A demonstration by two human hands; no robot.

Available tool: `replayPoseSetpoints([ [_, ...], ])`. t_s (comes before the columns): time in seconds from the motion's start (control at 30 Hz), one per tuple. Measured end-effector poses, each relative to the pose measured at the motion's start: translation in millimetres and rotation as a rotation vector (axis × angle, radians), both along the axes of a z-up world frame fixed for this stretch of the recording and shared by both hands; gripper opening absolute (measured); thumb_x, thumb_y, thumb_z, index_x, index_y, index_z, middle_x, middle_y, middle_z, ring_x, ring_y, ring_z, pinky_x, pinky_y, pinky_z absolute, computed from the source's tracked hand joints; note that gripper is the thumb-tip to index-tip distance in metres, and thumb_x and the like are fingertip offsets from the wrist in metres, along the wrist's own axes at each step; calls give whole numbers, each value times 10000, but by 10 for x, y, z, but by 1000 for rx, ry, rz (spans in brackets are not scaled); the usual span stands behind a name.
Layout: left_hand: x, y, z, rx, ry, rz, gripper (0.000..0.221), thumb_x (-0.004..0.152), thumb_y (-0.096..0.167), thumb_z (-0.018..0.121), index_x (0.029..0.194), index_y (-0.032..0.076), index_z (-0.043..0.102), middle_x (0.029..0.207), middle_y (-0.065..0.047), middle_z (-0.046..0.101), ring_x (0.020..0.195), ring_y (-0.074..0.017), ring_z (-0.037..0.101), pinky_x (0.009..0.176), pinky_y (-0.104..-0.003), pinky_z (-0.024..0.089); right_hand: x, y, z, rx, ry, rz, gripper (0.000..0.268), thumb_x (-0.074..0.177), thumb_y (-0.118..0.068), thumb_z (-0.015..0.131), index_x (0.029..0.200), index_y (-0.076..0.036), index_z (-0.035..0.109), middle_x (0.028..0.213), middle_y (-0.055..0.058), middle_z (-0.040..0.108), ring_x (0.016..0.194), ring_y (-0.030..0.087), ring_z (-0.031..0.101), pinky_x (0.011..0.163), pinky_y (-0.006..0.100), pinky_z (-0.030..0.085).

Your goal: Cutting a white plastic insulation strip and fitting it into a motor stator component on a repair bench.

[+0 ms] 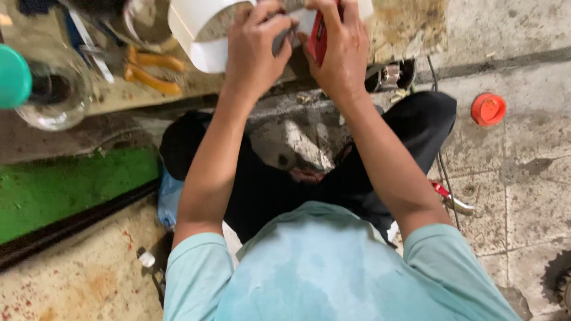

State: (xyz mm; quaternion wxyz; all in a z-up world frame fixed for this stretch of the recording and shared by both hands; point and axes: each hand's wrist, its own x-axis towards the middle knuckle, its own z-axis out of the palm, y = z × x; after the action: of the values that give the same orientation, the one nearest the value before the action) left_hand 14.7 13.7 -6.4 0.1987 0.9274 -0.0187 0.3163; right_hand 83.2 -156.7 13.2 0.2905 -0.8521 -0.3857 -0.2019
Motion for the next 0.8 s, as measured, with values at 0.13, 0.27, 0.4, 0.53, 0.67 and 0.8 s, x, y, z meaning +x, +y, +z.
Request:
replayPoseSetpoints([
  [0.13,62,85,-68,46,202,22,220,874,117,830,1079,175,773,1222,8,627,1059,-251,562,886,-461,527,20,67,119,-48,100,-31,639,833,-91,929,1322,-206,534,1145,92,535,939,286,615,900,438,456],
  [0.27,14,135,264,-39,200,-77,199,871,86,812,1065,132,805,1189,-2,641,1012,-230,682,912,-433,578,173,26,126,-26,147,34,545,940,-241,920,1336,-159,554,1142,122,560,805,283,604,710,409,501],
  [0.4,7,138,211,8,205,-83,173,944,113,773,1114,130,794,1231,-19,618,955,-195,668,888,-410,559,255,-26,57,29,192,93,564,951,-256,949,1336,-169,546,1170,114,554,796,256,646,663,398,534],
  [0.53,-14,114,178,-9,233,-57,153,911,99,768,1057,140,787,1259,9,645,1110,-227,607,961,-425,545,220,-58,109,4,239,104,551,900,-192,930,1318,-140,575,1137,115,558,804,269,641,681,397,525],
  [0.67,42,107,56,130,221,-95,131,944,121,728,1055,187,752,1393,116,665,1145,-193,509,947,-338,442,267,-130,122,19,247,110,652,813,-78,961,1314,-144,548,1165,123,549,896,299,653,728,421,550],
  [0.8,-4,80,11,148,195,-85,171,928,117,745,1084,186,755,1273,95,739,1087,-183,528,918,-359,409,323,-126,17,25,215,68,783,752,-64,994,1336,-188,487,1156,120,520,822,290,660,692,420,581],
])
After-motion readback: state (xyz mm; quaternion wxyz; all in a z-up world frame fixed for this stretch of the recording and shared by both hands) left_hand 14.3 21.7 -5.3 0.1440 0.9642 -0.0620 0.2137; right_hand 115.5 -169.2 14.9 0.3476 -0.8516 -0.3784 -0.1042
